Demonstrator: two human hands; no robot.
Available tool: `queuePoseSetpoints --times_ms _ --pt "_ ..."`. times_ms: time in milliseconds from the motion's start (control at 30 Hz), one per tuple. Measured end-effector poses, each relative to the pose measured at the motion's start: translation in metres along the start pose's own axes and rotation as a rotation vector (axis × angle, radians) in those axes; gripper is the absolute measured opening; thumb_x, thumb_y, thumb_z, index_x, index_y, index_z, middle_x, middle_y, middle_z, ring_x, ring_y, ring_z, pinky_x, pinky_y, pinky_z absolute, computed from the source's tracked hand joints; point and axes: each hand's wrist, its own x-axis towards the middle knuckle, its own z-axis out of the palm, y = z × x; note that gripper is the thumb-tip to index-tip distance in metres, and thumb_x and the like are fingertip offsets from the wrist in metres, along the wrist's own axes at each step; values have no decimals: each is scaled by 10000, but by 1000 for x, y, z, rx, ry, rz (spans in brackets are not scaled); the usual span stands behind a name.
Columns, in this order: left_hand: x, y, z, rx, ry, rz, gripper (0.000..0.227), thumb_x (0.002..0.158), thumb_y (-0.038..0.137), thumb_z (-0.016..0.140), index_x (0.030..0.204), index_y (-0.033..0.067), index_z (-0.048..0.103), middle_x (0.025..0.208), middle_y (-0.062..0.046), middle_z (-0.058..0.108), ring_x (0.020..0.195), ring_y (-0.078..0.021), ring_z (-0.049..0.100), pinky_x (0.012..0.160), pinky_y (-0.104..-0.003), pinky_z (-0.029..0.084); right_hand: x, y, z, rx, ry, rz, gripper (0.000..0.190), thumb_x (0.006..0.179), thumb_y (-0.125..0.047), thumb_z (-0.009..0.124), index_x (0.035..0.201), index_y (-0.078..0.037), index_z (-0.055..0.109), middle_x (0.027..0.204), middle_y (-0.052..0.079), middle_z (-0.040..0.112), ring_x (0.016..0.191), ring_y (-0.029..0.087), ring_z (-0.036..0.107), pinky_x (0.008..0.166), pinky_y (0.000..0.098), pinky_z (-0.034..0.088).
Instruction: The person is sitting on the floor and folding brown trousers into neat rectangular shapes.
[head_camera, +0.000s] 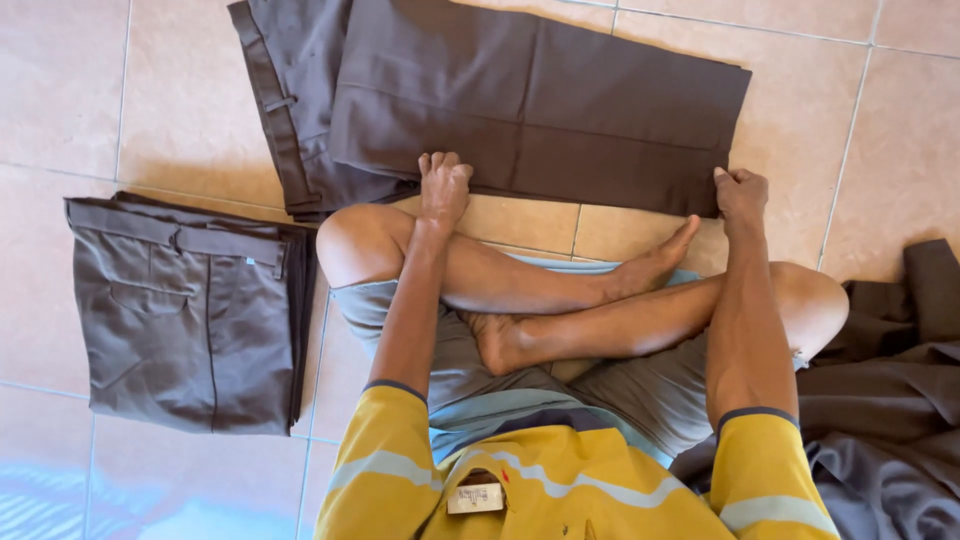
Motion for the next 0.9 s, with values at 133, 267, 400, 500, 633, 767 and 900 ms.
queuePoseSetpoints --times_ms 133,267,400,500,633,767,900 --pt "3 7 4 -6 52 66 119 729 138 766 800 224 723 844 2 584 949 -231 567 990 -468 396 8 13 1 -36 34 -29 172 937 -305 799 1016 -153 805 813 122 696 675 268 694 441 360 554" --pt "0 18 -16 -14 52 73 172 657 70 773 764 153 666 826 -42 609 914 -262 587 938 -439 419 -11 -2 -5 -65 73 -58 144 911 -274 819 974 -145 810 789 118 695 726 260 700 485 368 527" --pt "-10 13 -42 -49 121 82 210 613 74 789 756 141 650 805 -47 602 887 -258 587 924 -426 428 -4 6 -1 -57 82 -44 130 897 -259 835 965 -153 805 764 80 686 684 200 664 504 315 547" --pt "-12 3 -28 -26 196 79 218 575 116 774 724 160 621 773 -44 598 841 -262 597 885 -438 444 -6 10 0 -60 113 -54 160 860 -270 883 929 -147 806 758 101 693 700 213 683 504 357 526" --pt "-9 0 15 120 27 52 182 564 210 766 723 207 676 720 -16 629 765 -244 610 791 -453 449 -11 6 -4 -49 163 -63 230 814 -271 920 884 -117 764 748 86 667 724 223 673 572 369 535" --pt "-6 10 8 -46 -143 53 116 684 329 695 748 242 737 744 -18 685 750 -281 660 741 -480 479 1 14 -10 -267 355 -194 294 795 -269 953 773 -77 731 724 187 676 774 403 723 649 460 559" --pt "-7 40 -83 -181 -86 -1 370 771 487 775 969 176 744 1110 -74 668 1038 -314 626 898 -504 463 -39 -27 -17 -282 203 -70 492 886 -428 920 1009 -43 639 927 222 713 926 436 725 779 526 586"
